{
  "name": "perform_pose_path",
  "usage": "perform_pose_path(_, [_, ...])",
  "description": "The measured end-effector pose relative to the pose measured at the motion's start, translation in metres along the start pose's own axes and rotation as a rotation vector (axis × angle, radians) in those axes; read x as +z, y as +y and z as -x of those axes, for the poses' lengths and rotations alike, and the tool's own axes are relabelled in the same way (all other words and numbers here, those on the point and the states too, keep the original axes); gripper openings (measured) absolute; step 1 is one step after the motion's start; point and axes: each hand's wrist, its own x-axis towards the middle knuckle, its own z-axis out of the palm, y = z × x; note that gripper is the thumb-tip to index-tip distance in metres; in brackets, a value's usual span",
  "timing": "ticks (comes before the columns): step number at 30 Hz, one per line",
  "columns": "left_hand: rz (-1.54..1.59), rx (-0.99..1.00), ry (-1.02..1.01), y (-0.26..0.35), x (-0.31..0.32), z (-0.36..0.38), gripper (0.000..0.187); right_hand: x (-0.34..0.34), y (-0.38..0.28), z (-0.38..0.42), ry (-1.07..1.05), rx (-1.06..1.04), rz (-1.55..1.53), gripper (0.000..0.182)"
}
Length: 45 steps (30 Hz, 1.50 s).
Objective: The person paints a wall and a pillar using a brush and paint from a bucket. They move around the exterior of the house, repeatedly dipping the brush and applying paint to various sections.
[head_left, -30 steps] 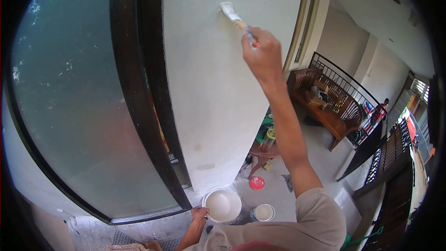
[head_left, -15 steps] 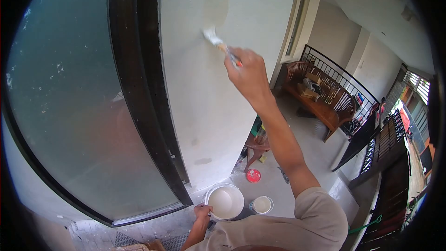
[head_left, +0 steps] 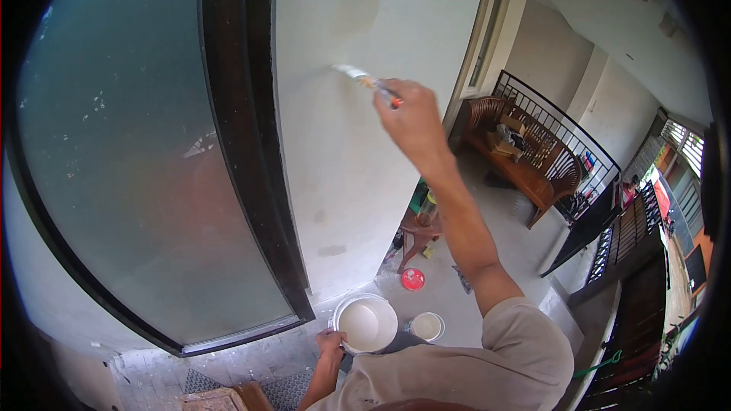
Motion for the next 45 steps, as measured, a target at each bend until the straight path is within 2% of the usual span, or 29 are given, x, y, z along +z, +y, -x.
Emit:
perform_pose_path(2, [0.058,-0.013,-0.02,-0.001,-0.005,0.004,0.036,-0.023,-0.003,-0.017,0.106,0.012,0.051,0.02])
perform_pose_path(3, [0.067,-0.014,-0.009,-0.003,-0.006,0.007,0.034,-0.028,0.004,-0.034,0.199,-0.086,0.108,0.021])
perform_pose_path(6, [0.084,-0.003,0.011,0.003,-0.003,0.019,0.029,-0.006,0.026,-0.052,0.191,-0.029,0.131,0.021])
perform_pose_path(7, [0.086,0.006,0.008,0.007,-0.001,0.026,0.029,0.014,0.043,-0.037,0.171,-0.09,0.101,0.02])
perform_pose_path(10, [0.11,0.004,0.018,-0.001,-0.005,0.028,0.027,0.005,0.035,0.02,0.023,0.031,0.029,0.022])
perform_pose_path(13, [0.133,-0.01,0.042,-0.004,-0.005,0.016,0.026,-0.031,0.006,0.018,-0.061,0.233,-0.093,0.024])
perform_pose_path(15, [0.135,-0.013,0.041,-0.01,-0.005,0.012,0.025,-0.039,0.002,-0.023,-0.12,0.087,-0.056,0.027])
perform_pose_path(17, [0.14,0.014,0.019,-0.013,-0.003,0.006,0.025,-0.034,0.01,-0.077,-0.118,-0.221,0.108,0.03])
perform_pose_path(19, [0.121,0.032,0.035,-0.016,0.0,0.003,0.025,-0.029,0.004,-0.127,-0.014,-0.296,0.156,0.033])
perform_pose_path(22, [0.157,0.04,0.034,-0.017,0.0,0.008,0.026,-0.044,-0.018,-0.154,0.02,-0.301,0.09,0.032])
perform_pose_path(25, [0.151,0.019,0.043,-0.021,0.0,-0.001,0.026,-0.051,-0.036,-0.133,0.12,-0.277,0.009,0.031])
perform_pose_path(28, [0.163,-0.001,0.04,-0.021,-0.002,0.011,0.026,-0.009,-0.019,-0.091,-0.178,-0.233,0.109,0.029])
perform_pose_path(31, [0.206,0.009,0.066,-0.016,-0.003,0.021,0.026,-0.029,-0.031,-0.075,-0.142,-0.289,0.026,0.027])
perform_pose_path(35, [0.145,0.02,0.075,-0.024,-0.006,0.018,0.027,-0.04,-0.044,-0.114,0.019,-0.285,0.074,0.029])
perform_pose_path(38, [0.092,0.058,0.047,-0.023,-0.006,0.027,0.028,-0.01,-0.017,-0.101,-0.087,-0.281,0.174,0.028])
perform_pose_path(39, [0.127,0.052,0.05,-0.024,-0.009,0.029,0.028,-0.016,-0.017,-0.094,-0.144,-0.217,0.125,0.029])
perform_pose_path(43, [0.232,-0.004,0.052,-0.016,-0.012,0.046,0.025,-0.061,-0.051,-0.096,-0.076,-0.173,0.081,0.029])
perform_pose_path(45, [0.228,-0.019,0.057,-0.017,-0.009,0.046,0.026,-0.045,-0.044,-0.106,-0.023,-0.234,0.059,0.027])
